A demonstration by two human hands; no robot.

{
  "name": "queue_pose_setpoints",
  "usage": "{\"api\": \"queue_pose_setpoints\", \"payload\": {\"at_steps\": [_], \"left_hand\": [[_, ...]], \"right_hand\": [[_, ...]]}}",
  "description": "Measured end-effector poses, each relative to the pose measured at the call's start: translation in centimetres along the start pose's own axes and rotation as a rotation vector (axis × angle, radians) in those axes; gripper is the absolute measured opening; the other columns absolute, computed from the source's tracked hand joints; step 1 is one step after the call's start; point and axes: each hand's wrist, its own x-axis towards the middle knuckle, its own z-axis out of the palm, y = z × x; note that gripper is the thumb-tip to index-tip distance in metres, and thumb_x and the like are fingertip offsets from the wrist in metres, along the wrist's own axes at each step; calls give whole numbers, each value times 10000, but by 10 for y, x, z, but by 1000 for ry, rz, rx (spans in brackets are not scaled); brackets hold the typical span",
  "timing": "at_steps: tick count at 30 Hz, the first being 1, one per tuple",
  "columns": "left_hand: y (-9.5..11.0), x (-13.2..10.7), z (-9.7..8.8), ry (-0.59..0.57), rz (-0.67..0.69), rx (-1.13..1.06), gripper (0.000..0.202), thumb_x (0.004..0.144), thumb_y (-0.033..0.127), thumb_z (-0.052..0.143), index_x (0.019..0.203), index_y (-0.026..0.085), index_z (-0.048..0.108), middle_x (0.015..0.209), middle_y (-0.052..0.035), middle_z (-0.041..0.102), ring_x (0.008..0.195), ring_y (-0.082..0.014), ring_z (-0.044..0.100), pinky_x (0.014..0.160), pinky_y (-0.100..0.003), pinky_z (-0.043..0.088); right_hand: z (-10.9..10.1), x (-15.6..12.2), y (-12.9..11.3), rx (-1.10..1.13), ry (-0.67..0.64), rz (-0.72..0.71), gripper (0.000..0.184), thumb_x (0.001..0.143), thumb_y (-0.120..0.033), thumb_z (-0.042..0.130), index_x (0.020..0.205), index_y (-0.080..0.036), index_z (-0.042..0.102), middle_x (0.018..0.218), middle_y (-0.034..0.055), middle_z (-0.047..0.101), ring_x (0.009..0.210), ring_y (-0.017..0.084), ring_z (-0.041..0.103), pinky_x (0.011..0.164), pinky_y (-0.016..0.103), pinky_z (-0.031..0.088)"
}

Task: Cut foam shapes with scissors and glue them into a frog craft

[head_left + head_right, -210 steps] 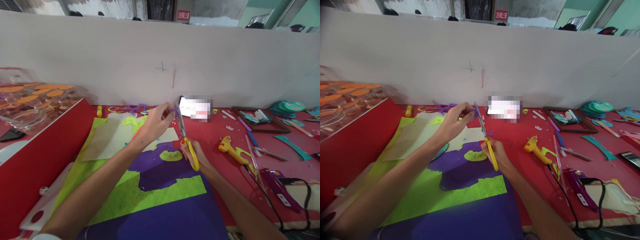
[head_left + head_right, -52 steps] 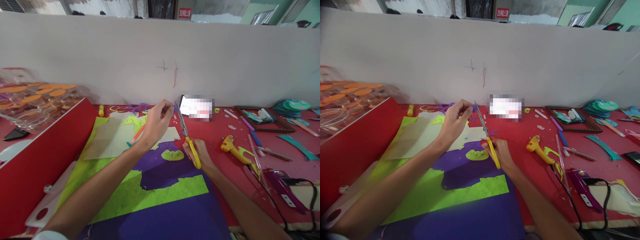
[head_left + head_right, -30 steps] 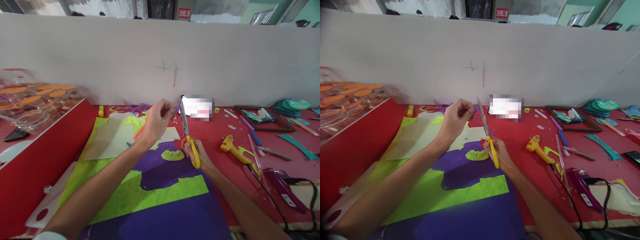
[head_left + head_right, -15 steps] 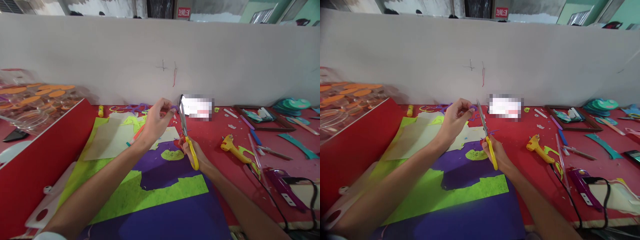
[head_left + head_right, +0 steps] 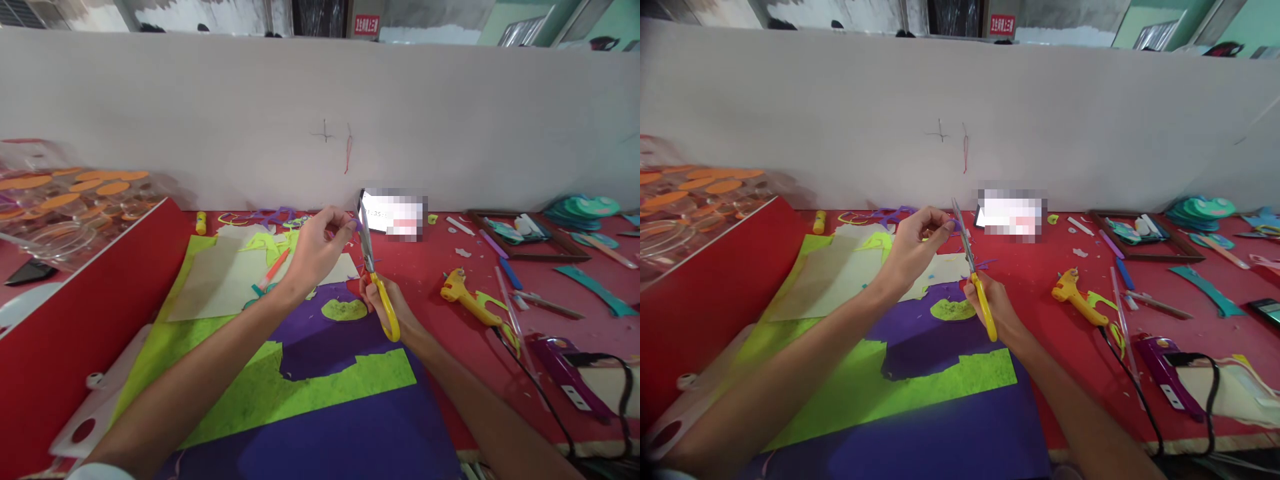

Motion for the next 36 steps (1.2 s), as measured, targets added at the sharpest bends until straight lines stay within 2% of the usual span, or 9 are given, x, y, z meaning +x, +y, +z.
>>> {"api": "queue_pose_setpoints", "payload": {"at_steps": [5,11,21,29,36], "left_hand": [[5,0,-2,-74,44,88,137,933,179,589,797,186,582,753,9,591,688,-110,491,664,-276,400],[2,1,-2,-5,5,23,149,936,205,597,789,189,582,741,11,595,674,-109,493,634,-269,397],[5,-3,3,-50,4,38,169,931,170,575,765,187,555,734,17,605,675,-105,518,660,-266,416],[5,-2,1,-38,10,49,160,940,178,574,779,184,571,752,10,623,691,-108,526,670,-273,411],[7,-2,-1,5,14,49,128,936,165,564,814,185,597,782,3,642,706,-110,534,679,-271,419]], "right_hand": [[0,-1,-2,51,23,-22,640,914,-830,340,798,-225,510,575,-42,440,515,133,416,517,275,366],[-1,-2,-9,-11,19,-25,647,920,-824,336,789,-219,521,569,-35,457,520,137,435,538,286,369],[0,-1,-5,26,50,-14,584,940,-776,383,777,-228,502,577,-34,464,522,141,442,531,286,376],[-3,-2,-5,8,58,-24,575,948,-758,395,749,-228,495,571,-31,457,539,143,439,533,285,355],[-5,-3,-17,-70,74,-7,612,911,-798,396,712,-226,482,530,-31,453,509,140,438,516,284,336]]}}
